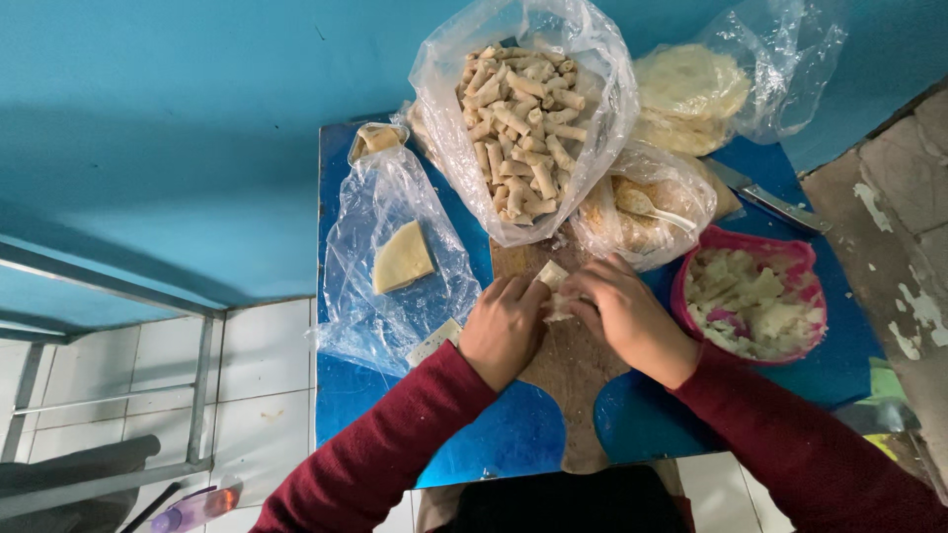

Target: The person places thin cheese slices onto small dough pieces on a wooden board, sprinkles a powdery seasoning over them with a spoon, folds the dough over the cheese, and stacks the finished pieces on the board. They repeat this cycle, taking dough pieces from a pink bowl and cheese from a plastic bag on the table.

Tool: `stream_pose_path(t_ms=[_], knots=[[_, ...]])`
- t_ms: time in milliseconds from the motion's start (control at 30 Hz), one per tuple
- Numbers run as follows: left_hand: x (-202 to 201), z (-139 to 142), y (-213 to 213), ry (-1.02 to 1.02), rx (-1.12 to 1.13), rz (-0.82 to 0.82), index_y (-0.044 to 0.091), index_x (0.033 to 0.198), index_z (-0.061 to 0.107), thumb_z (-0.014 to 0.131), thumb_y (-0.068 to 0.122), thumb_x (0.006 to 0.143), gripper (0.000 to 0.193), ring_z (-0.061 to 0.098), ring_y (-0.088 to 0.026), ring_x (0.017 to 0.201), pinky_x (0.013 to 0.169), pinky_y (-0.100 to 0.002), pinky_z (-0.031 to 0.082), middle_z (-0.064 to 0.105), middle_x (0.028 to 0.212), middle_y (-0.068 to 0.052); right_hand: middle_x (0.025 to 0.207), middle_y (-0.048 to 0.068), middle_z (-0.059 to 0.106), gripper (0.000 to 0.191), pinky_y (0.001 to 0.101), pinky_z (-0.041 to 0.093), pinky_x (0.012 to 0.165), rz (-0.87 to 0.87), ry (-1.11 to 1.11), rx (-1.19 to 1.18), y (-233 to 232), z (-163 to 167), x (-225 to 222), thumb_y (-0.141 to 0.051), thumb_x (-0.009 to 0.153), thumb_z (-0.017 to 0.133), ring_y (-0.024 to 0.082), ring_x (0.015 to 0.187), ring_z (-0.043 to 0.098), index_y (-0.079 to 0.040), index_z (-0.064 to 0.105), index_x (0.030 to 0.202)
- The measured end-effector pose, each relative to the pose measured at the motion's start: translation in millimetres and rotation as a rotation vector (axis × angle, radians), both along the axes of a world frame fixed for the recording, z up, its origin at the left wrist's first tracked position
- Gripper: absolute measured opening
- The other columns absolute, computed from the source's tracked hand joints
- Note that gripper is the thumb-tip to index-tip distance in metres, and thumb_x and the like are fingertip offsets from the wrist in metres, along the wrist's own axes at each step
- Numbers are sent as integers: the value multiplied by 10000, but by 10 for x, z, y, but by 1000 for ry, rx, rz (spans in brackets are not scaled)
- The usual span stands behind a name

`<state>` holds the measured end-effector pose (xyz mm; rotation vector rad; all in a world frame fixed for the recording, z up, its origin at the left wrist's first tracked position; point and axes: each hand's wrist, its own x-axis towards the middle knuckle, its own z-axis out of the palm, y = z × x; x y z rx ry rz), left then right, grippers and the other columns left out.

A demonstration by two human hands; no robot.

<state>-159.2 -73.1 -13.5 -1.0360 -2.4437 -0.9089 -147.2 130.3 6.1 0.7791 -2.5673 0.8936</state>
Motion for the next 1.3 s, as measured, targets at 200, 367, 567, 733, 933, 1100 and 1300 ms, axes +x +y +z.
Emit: stream_pose_path(t_ms=[200,367,567,733,933,1100,1300], knots=[[-48,-54,-1,-6,-32,67,36,1003,670,703,61,805,203,632,-337,948,883,-429,524,661,980,-134,947,108,683,102,431,471,886,-93,-19,55,-54,0,-21,-2,878,656,322,938,605,-39,709,956],[-98,-64,-7,9,-45,75,46,990,681,699,63,746,245,626,-349,946,875,-432,518,666,963,-140,992,139,667,292,446,454,863,-49,-27,-4,-65,21,-48,-22,847,678,347,978,564,-17,728,1134],[25,-48,-5,33,-74,17,22,1083,639,743,116,845,276,622,-341,992,884,-441,511,643,995,-151,950,114,684,136,451,453,873,-22,-39,58,-37,-27,-93,-20,839,692,345,925,610,-52,726,966],[4,-32,5,20,-88,39,44,1033,668,741,90,700,344,628,-342,995,895,-435,514,649,992,-137,897,96,706,94,442,463,835,-32,-93,-44,-8,-3,-160,-67,818,731,338,911,625,-53,717,909],[33,-68,2,20,-90,72,55,1014,695,748,106,717,306,604,-335,986,899,-421,506,644,980,-132,902,109,674,86,430,457,820,-27,24,56,-50,51,-2,-76,846,712,343,891,580,-30,693,916],[15,-118,5,32,-107,82,54,1022,693,728,91,732,294,606,-316,1006,922,-408,499,654,1007,-110,924,78,670,62,421,459,843,-101,48,154,-103,7,0,-73,900,657,316,928,584,-46,704,931],[-15,-61,-37,84,-109,134,78,1059,692,703,116,763,299,587,-300,1027,884,-407,493,651,1083,-93,1011,52,673,214,411,464,860,-166,256,237,-182,-62,86,-27,845,592,283,987,584,-58,730,1006]])
